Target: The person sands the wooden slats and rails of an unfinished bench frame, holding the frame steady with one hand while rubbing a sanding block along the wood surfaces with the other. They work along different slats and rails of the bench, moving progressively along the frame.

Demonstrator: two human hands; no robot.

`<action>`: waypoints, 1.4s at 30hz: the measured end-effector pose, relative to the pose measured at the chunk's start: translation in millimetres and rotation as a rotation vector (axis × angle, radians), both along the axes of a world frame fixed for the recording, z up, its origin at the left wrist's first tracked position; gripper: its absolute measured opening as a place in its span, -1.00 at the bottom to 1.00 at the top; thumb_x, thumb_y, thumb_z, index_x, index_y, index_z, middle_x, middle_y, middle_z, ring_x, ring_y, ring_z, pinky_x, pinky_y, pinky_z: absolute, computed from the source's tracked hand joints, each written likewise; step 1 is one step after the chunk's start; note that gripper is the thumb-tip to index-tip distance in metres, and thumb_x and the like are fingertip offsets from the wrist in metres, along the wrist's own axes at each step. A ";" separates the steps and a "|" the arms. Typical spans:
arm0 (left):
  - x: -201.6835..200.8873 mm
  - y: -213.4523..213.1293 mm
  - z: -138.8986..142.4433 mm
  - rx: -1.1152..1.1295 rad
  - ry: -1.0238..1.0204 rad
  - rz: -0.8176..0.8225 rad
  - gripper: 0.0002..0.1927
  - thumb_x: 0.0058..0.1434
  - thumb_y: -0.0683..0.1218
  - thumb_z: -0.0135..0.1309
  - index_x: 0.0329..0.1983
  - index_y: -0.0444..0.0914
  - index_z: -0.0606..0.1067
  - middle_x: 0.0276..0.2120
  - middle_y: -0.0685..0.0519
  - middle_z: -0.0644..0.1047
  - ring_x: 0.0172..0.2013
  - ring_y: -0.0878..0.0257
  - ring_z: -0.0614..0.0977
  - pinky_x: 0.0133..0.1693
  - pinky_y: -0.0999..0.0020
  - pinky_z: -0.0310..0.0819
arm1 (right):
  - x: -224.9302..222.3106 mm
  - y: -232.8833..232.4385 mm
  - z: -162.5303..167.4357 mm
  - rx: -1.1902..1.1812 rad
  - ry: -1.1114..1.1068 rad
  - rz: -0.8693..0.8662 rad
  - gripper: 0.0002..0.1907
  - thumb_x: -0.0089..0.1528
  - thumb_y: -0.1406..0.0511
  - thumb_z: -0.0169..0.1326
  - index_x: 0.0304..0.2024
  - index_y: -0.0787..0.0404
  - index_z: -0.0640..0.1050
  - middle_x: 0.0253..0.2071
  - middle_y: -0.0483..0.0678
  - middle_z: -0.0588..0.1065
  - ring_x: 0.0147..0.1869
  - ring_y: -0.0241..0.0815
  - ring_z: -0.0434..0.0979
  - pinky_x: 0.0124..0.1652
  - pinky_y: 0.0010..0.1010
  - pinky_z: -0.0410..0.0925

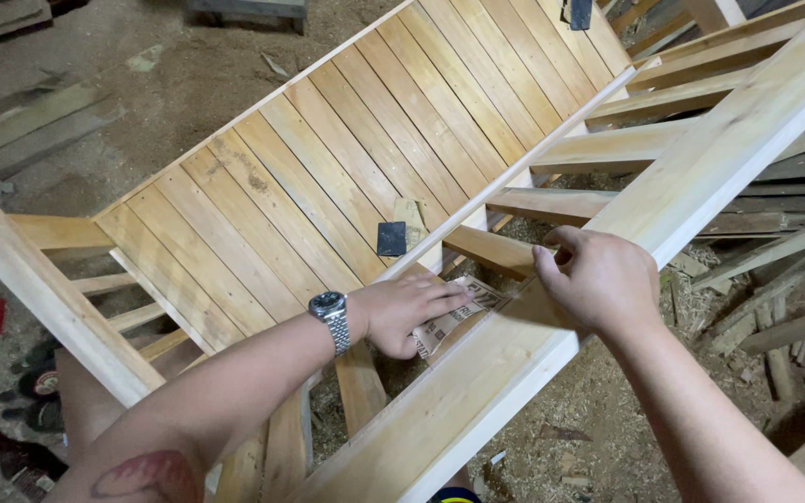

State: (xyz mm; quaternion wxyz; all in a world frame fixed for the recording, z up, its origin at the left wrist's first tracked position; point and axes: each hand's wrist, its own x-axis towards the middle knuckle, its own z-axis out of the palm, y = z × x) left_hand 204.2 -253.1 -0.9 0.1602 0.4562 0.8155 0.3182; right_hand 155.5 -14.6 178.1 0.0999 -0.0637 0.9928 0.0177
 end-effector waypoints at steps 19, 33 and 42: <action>-24.1 3.2 16.1 -0.105 -0.083 -0.139 0.16 -0.11 -0.24 0.22 0.59 -0.04 0.00 0.53 0.02 0.14 0.15 0.02 0.54 0.15 0.16 0.50 | -0.4 0.7 -1.2 0.036 -0.033 -0.004 -0.64 0.26 -0.05 0.00 -0.12 -0.08 0.67 -0.31 -0.07 0.66 -0.18 0.00 0.66 -0.18 -0.14 0.48; -5.2 22.5 -17.4 0.397 -0.197 0.122 -0.45 0.10 -0.19 -0.02 0.23 -0.29 0.39 0.15 -0.16 0.49 0.19 -0.06 0.50 0.26 0.16 0.34 | -0.6 2.3 -2.7 -0.010 0.001 0.012 -0.65 0.24 -0.03 0.02 -0.20 -0.01 0.66 -0.30 -0.10 0.65 -0.18 0.03 0.65 -0.20 -0.10 0.47; 13.6 41.5 -27.6 0.419 -0.298 0.372 -0.68 0.45 0.03 -0.08 0.09 -0.25 0.48 0.01 -0.05 0.55 0.06 0.07 0.61 0.13 0.19 0.49 | -0.4 1.1 -1.5 -0.013 -0.021 -0.011 -0.64 0.23 -0.03 0.01 -0.12 -0.08 0.67 -0.33 -0.07 0.65 -0.20 0.03 0.66 -0.19 -0.12 0.48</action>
